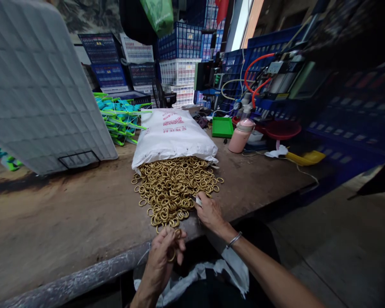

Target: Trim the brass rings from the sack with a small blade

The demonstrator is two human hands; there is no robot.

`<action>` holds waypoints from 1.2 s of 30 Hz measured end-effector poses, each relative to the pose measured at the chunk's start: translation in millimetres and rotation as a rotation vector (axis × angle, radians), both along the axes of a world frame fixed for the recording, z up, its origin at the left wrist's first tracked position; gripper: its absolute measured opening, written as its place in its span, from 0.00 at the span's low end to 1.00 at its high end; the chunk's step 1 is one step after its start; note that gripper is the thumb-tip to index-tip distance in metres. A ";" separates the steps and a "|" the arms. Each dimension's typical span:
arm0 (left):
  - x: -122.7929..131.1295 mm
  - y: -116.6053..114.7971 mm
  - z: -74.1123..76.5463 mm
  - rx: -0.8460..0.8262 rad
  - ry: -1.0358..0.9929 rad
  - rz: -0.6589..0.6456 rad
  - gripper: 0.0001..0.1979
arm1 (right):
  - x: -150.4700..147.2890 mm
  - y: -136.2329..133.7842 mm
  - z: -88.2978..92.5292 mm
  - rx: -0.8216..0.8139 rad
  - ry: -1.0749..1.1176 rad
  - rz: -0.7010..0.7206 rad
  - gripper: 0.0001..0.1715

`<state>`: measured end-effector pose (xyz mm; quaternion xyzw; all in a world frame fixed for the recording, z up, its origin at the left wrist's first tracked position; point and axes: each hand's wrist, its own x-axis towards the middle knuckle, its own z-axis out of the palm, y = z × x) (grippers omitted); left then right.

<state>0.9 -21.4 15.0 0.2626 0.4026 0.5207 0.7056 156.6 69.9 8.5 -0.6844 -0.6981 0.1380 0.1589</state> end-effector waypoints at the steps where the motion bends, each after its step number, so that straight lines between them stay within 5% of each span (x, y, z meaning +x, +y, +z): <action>1: -0.2 0.9 0.0 -0.009 -0.022 0.012 0.11 | -0.9 0.8 -1.0 -0.008 -0.009 -0.001 0.06; 9: -5.5 5.1 -2.5 -0.134 -0.164 0.016 0.12 | -2.4 -0.2 -3.4 0.018 -0.063 0.021 0.06; 36: -1.1 6.2 -10.8 -0.195 -0.077 -0.039 0.16 | 17.1 4.4 -7.3 0.122 0.066 0.024 0.07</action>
